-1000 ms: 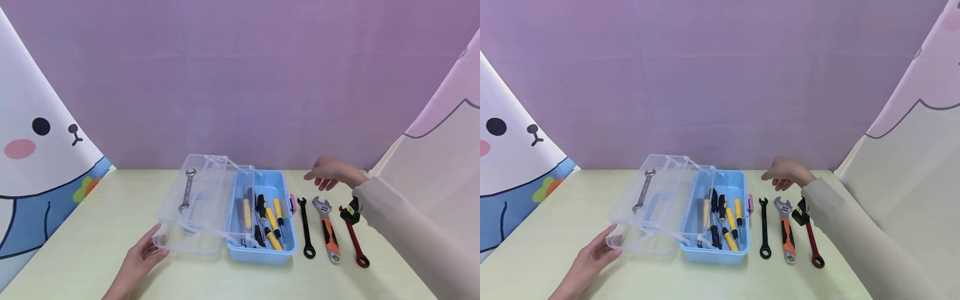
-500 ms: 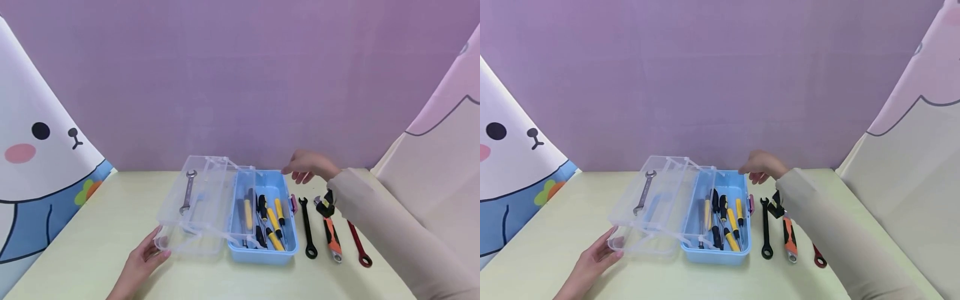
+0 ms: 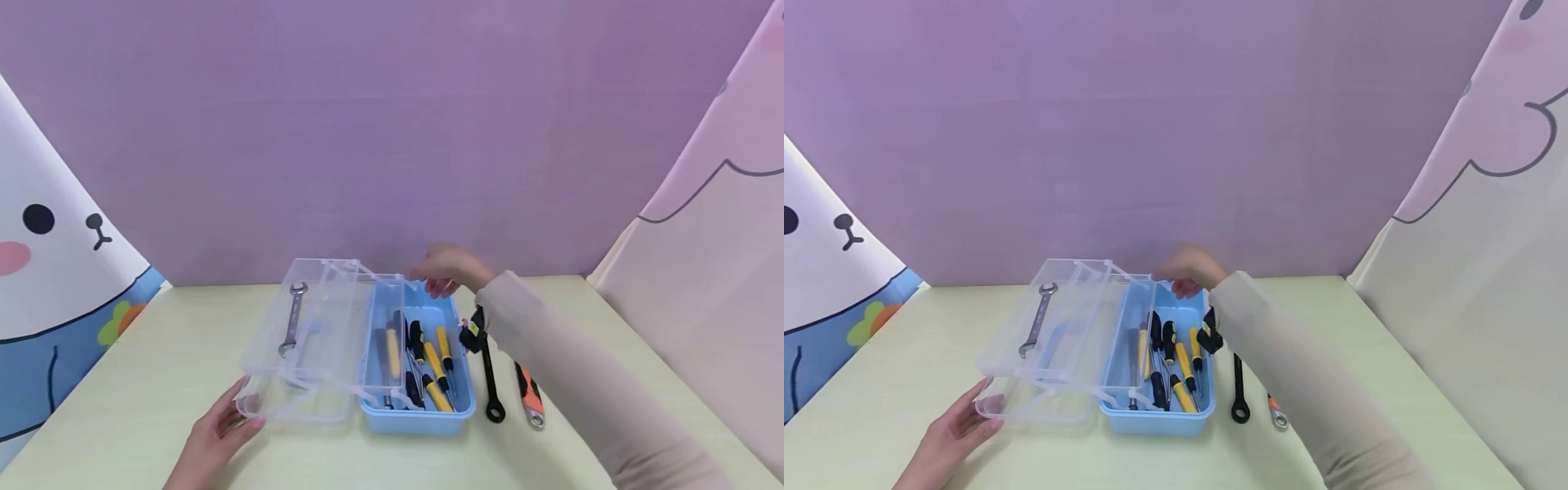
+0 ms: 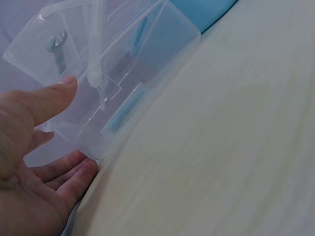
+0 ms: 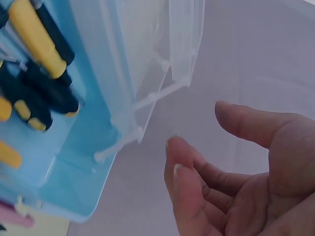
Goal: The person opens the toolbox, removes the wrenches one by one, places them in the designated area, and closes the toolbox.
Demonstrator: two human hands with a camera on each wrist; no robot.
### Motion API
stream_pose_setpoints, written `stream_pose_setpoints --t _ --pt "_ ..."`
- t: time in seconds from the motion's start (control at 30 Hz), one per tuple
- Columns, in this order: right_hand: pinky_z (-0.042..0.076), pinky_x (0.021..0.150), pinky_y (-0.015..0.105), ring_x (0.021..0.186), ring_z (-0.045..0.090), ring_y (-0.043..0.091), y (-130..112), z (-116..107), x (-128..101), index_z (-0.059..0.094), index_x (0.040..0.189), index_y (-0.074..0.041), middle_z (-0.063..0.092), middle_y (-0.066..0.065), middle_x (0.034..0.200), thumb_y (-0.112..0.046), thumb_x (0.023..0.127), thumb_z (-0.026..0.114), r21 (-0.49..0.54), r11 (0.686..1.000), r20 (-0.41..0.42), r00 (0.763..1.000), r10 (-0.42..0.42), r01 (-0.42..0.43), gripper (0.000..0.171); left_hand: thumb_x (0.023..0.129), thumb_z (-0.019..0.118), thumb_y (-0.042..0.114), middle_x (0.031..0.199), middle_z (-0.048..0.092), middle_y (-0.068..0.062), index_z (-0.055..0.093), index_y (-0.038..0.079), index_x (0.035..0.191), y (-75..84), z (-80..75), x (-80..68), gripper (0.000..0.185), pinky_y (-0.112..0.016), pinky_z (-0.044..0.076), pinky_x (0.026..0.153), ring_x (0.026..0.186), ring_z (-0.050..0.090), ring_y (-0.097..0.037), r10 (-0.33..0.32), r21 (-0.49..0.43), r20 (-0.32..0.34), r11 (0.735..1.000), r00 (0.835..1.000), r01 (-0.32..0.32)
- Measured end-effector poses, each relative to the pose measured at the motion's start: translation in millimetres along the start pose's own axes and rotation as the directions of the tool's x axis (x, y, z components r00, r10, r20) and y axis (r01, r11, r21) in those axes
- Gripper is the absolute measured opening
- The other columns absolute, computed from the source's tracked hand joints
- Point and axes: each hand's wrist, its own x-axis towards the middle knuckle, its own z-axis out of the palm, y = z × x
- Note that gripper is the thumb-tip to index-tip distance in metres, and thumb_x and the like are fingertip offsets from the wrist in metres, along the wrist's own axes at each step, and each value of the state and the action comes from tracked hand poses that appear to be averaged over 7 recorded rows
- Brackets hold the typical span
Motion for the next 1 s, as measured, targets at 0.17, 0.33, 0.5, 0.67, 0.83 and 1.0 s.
stream_pose_setpoints --t 0.17,0.33,0.5,0.67,0.83,1.0 --pt "0.058 0.064 0.030 0.067 0.065 0.019 -15 14 5 0.062 0.096 -0.008 0.067 0.011 0.086 -0.039 0.084 0.070 0.035 0.999 0.001 1.000 -0.011 0.010 0.034 0.089 0.068 0.018 0.133 0.047 -0.035 0.028 0.001 0.148 -2.9 -7.5 -1.5 0.073 -0.008 0.049 0.076 0.090 0.046 0.021 -0.014 0.023 0.006 1.000 1.000 0.014" --pt "0.058 0.063 0.030 0.064 0.062 0.019 -24 24 10 0.063 0.094 -0.008 0.065 0.010 0.083 -0.036 0.085 0.069 0.047 0.998 -0.002 0.999 -0.033 0.033 0.030 0.090 0.066 0.019 0.134 0.046 -0.035 0.026 0.002 0.149 -4.2 -11.0 -1.6 0.073 -0.008 0.048 0.075 0.090 0.045 0.021 -0.011 0.039 0.016 0.999 1.000 0.010" --pt "0.057 0.061 0.029 0.063 0.062 0.020 -31 29 13 0.062 0.093 -0.004 0.061 0.007 0.074 -0.033 0.087 0.069 0.065 0.997 -0.025 0.999 -0.044 0.046 0.030 0.090 0.067 0.016 0.133 0.047 -0.035 0.028 -0.001 0.148 -1.4 -5.8 -1.3 0.071 -0.007 0.048 0.075 0.090 0.047 0.019 0.013 0.015 0.010 1.000 1.000 -0.013" --pt "0.058 0.064 0.031 0.062 0.059 0.019 -40 32 13 0.056 0.107 -0.003 0.059 0.006 0.072 -0.031 0.087 0.068 0.058 0.997 -0.024 0.999 -0.047 0.049 0.037 0.089 0.067 0.015 0.129 0.052 -0.033 0.029 -0.001 0.147 2.2 1.3 -0.4 0.071 -0.008 0.048 0.075 0.091 0.048 0.018 0.040 -0.007 0.001 0.999 0.999 -0.040" --pt "0.054 0.056 0.027 0.056 0.053 0.017 -52 35 10 0.052 0.096 -0.007 0.055 0.006 0.070 -0.030 0.085 0.070 0.107 0.992 -0.016 0.998 -0.063 0.065 0.031 0.089 0.067 0.010 0.124 0.055 -0.033 0.031 -0.001 0.146 5.0 3.8 0.3 0.068 -0.010 0.050 0.074 0.093 0.049 0.018 0.103 -0.017 -0.011 0.995 0.995 -0.103" --pt "0.056 0.062 0.031 0.053 0.048 0.017 -70 45 12 0.043 0.071 -0.013 0.045 0.003 0.062 -0.030 0.085 0.070 0.096 0.992 -0.023 0.996 -0.082 0.084 0.036 0.089 0.066 0.012 0.125 0.054 -0.035 0.030 -0.001 0.147 5.3 0.4 -3.0 0.069 -0.008 0.049 0.075 0.093 0.047 0.020 0.092 -0.002 -0.010 0.996 0.996 -0.092"
